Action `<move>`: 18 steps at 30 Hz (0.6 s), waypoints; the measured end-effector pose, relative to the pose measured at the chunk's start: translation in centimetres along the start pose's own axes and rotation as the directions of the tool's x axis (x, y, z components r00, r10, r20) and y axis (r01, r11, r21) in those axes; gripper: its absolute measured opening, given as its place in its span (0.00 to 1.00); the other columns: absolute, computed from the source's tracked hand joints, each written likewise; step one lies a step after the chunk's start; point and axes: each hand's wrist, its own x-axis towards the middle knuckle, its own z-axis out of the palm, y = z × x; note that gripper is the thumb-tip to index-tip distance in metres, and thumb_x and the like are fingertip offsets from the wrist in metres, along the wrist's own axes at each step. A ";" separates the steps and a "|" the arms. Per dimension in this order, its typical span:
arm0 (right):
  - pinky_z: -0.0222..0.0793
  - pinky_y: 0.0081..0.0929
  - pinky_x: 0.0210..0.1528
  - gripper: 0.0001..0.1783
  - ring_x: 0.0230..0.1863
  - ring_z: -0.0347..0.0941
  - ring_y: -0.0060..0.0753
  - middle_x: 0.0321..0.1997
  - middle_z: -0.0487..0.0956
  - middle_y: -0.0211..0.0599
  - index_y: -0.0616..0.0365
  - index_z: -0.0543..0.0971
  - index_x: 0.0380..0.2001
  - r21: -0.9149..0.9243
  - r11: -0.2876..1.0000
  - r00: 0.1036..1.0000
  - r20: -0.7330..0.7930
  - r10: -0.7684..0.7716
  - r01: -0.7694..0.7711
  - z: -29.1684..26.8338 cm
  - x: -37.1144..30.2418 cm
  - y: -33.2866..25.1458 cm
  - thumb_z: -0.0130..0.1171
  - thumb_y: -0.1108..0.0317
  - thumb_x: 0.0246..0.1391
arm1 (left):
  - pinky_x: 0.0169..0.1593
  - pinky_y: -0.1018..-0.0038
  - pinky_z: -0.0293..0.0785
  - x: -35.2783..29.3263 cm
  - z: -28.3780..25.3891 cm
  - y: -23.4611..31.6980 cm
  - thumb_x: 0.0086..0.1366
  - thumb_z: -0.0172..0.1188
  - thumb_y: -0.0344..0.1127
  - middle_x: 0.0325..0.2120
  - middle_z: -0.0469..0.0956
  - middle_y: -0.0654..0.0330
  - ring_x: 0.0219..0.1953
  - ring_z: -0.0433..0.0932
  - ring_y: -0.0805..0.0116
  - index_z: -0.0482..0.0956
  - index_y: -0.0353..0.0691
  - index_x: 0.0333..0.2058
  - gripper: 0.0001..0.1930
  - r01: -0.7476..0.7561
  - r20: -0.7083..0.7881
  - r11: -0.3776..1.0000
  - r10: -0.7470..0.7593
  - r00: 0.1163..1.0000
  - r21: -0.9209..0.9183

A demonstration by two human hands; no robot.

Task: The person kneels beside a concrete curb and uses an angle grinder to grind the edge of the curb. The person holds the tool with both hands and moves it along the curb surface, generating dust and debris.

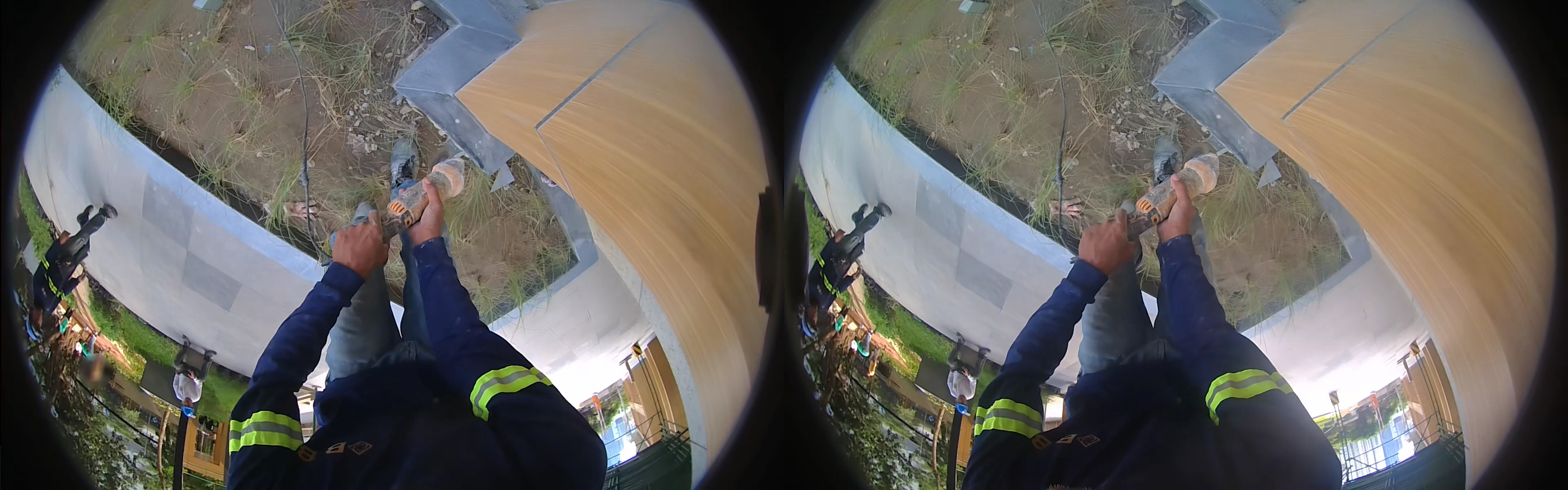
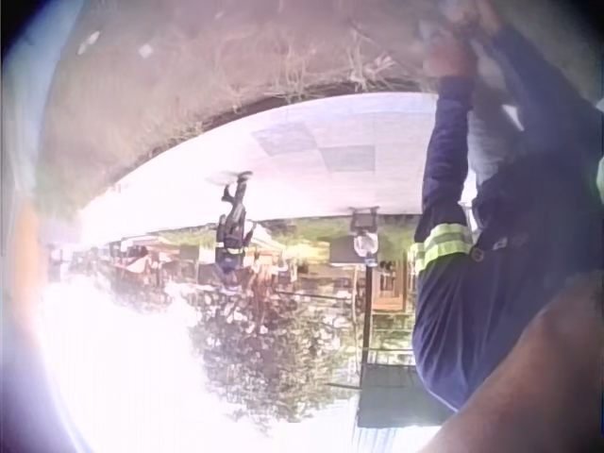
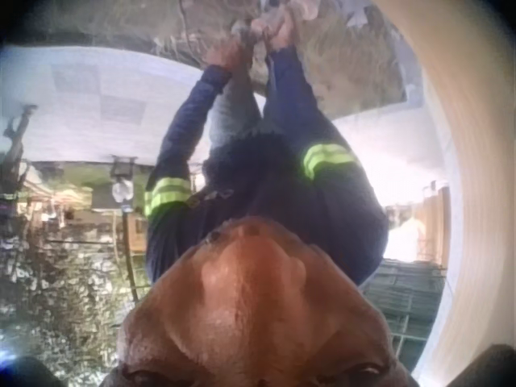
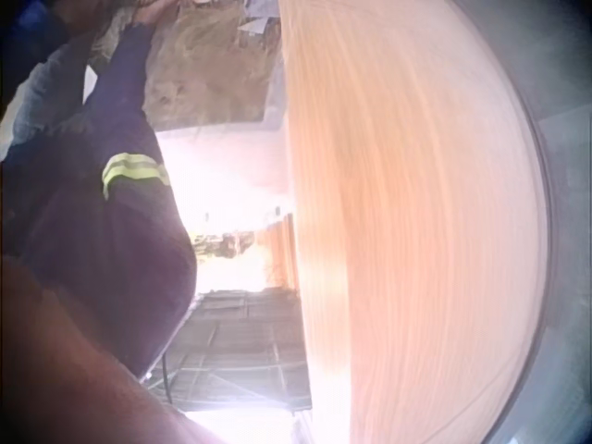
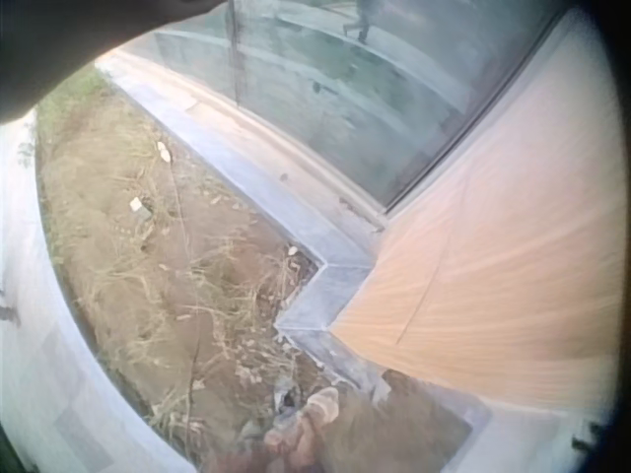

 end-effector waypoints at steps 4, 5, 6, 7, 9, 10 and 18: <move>0.77 0.49 0.51 0.24 0.45 0.78 0.45 0.42 0.77 0.39 0.52 0.74 0.50 0.154 0.987 0.998 0.049 0.027 -0.035 2.6 -1.4 -0.9 0.70 0.54 0.57 | 0.33 0.53 0.80 -0.4 -3.6 -0.5 0.57 0.67 0.45 0.26 0.84 0.46 0.27 0.84 0.45 0.70 0.35 0.52 0.29 -0.063 -0.003 0.996 0.063 0.998 0.067; 0.77 0.50 0.52 0.25 0.45 0.77 0.45 0.42 0.77 0.39 0.52 0.74 0.51 0.212 0.975 0.996 0.072 0.058 -0.072 3.2 -1.9 -1.1 0.70 0.53 0.57 | 0.33 0.53 0.80 -0.6 -4.4 -0.9 0.57 0.67 0.46 0.26 0.84 0.46 0.27 0.84 0.45 0.70 0.35 0.53 0.30 -0.067 -0.003 0.994 0.068 0.998 0.082; 0.77 0.49 0.51 0.25 0.44 0.77 0.44 0.41 0.76 0.39 0.53 0.74 0.51 0.220 0.974 0.996 0.083 0.037 -0.055 4.1 -2.0 -0.9 0.70 0.54 0.57 | 0.33 0.53 0.80 -0.6 -5.0 -1.7 0.57 0.68 0.46 0.26 0.84 0.46 0.27 0.84 0.44 0.69 0.35 0.55 0.32 -0.086 -0.023 0.992 0.088 0.996 0.094; 0.78 0.49 0.50 0.25 0.44 0.77 0.42 0.41 0.76 0.38 0.54 0.74 0.51 0.228 0.973 0.995 0.099 0.012 -0.034 5.1 -1.5 -0.5 0.70 0.55 0.57 | 0.33 0.52 0.80 -0.2 -5.6 -2.7 0.56 0.68 0.46 0.26 0.84 0.46 0.27 0.84 0.44 0.68 0.34 0.57 0.34 -0.106 -0.047 0.989 0.111 0.993 0.106; 0.78 0.49 0.50 0.24 0.43 0.77 0.41 0.41 0.76 0.37 0.55 0.74 0.51 0.210 0.977 0.993 0.101 -0.056 0.033 6.7 -0.9 0.1 0.69 0.56 0.57 | 0.33 0.51 0.80 0.7 -6.4 -4.0 0.56 0.69 0.46 0.27 0.84 0.46 0.28 0.84 0.43 0.66 0.34 0.59 0.36 -0.143 -0.071 0.983 0.152 0.986 0.113; 0.78 0.49 0.50 0.24 0.43 0.77 0.41 0.41 0.77 0.38 0.55 0.74 0.50 0.186 0.980 0.992 0.088 -0.091 0.073 7.3 -0.7 1.0 0.69 0.56 0.58 | 0.34 0.51 0.80 1.1 -6.8 -5.0 0.56 0.69 0.46 0.27 0.84 0.46 0.29 0.84 0.42 0.66 0.34 0.60 0.37 -0.155 -0.070 0.982 0.163 0.984 0.112; 0.76 0.51 0.50 0.26 0.41 0.78 0.46 0.39 0.79 0.42 0.53 0.73 0.52 0.195 0.953 0.972 -0.003 -0.237 0.233 4.2 2.1 2.6 0.65 0.51 0.56 | 0.52 0.51 0.73 4.0 -10.1 -11.9 0.64 0.64 0.60 0.46 0.81 0.48 0.45 0.81 0.44 0.70 0.38 0.62 0.37 -0.515 -0.124 0.850 0.503 0.856 -0.110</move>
